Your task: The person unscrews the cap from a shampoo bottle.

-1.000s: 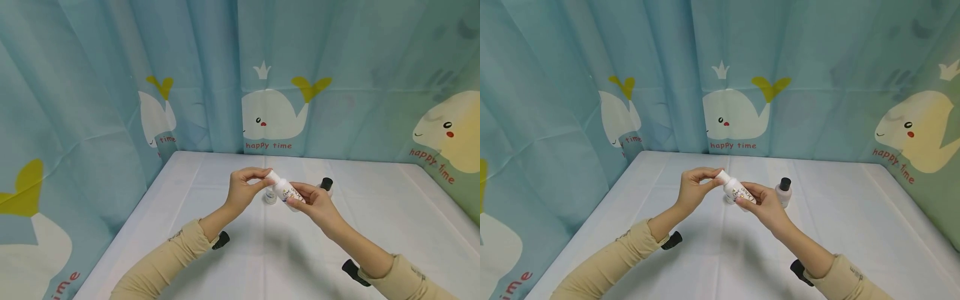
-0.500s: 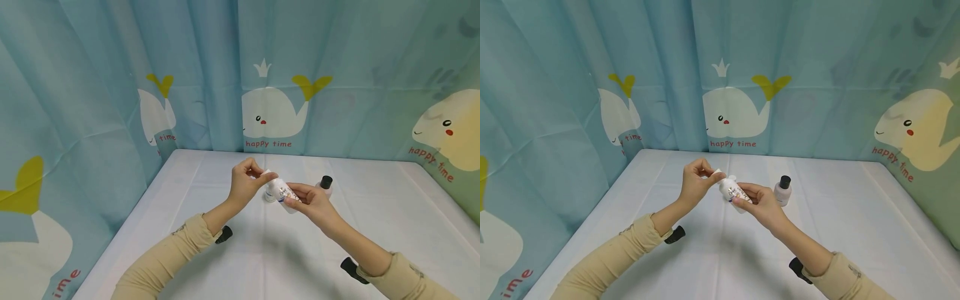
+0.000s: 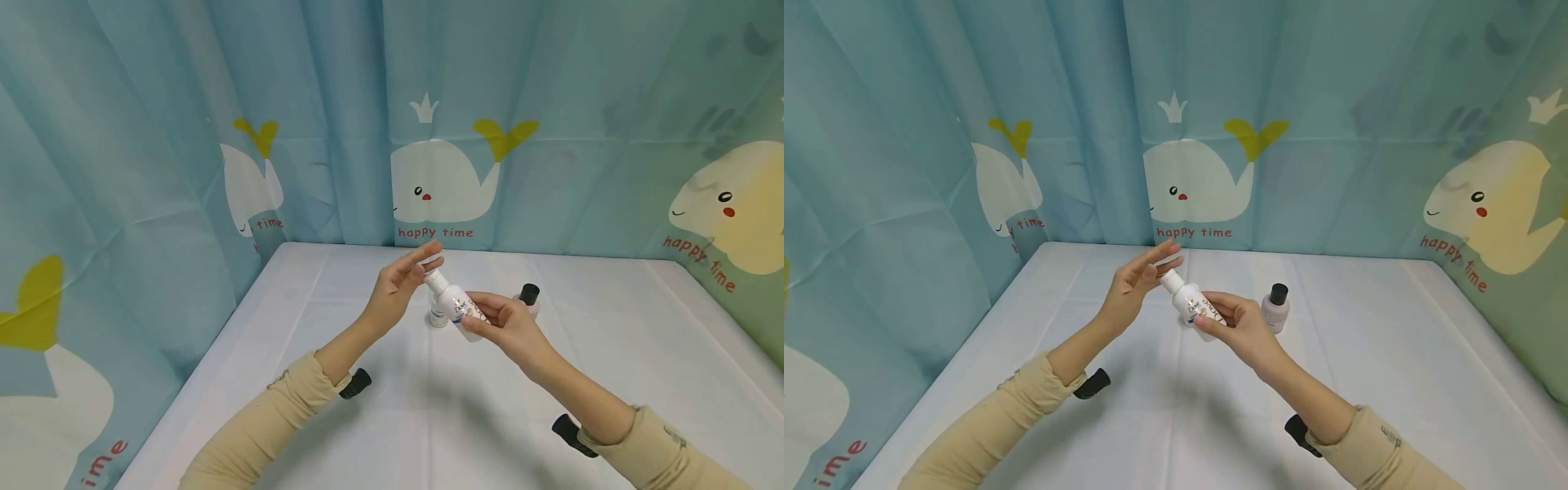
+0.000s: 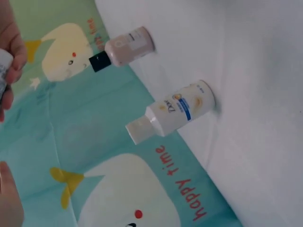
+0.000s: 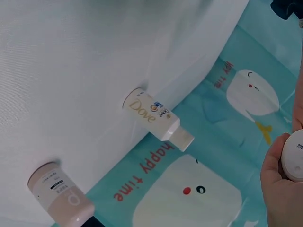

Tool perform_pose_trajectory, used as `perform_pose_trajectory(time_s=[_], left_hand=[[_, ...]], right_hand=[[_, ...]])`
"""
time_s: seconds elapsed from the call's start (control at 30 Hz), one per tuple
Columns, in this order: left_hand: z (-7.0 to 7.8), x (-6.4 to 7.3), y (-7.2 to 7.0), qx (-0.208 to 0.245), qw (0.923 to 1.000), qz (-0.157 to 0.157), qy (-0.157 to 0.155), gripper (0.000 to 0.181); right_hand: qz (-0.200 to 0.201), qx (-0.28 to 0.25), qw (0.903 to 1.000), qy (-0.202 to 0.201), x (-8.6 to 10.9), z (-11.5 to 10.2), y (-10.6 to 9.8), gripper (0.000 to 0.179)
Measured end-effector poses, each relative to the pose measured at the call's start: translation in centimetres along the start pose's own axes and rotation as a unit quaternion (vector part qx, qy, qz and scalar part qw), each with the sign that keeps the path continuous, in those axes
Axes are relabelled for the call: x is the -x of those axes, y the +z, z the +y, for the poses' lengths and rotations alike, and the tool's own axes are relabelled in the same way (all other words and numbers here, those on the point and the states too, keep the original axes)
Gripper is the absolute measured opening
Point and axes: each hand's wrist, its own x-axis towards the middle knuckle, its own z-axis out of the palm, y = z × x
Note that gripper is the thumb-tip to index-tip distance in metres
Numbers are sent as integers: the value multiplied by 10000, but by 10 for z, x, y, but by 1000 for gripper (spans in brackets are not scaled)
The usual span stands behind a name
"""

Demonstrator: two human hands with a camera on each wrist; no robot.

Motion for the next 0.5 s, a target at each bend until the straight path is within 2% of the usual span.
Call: perform_pose_trajectory(time_s=[0.07, 0.13, 0.23, 0.3, 0.5], left_hand=[[1, 2, -3, 161, 9991, -384, -7, 82], [2, 3, -4, 108, 9977, -665, 6, 71], [4, 5, -3, -35, 9963, -850, 80, 50], [5, 6, -2, -86, 9965, -824, 130, 41], [6, 7, 1, -84, 9991, -401, 125, 40]], right_hand=[[40, 28, 10000, -5, 0, 0, -1, 49], [67, 38, 10000, -24, 0, 1, -2, 49], [86, 36, 9999, -46, 0, 2, -3, 48], [83, 23, 10000, -32, 0, 1, -2, 48], [75, -55, 9999, 50, 1, 1, -1, 49]])
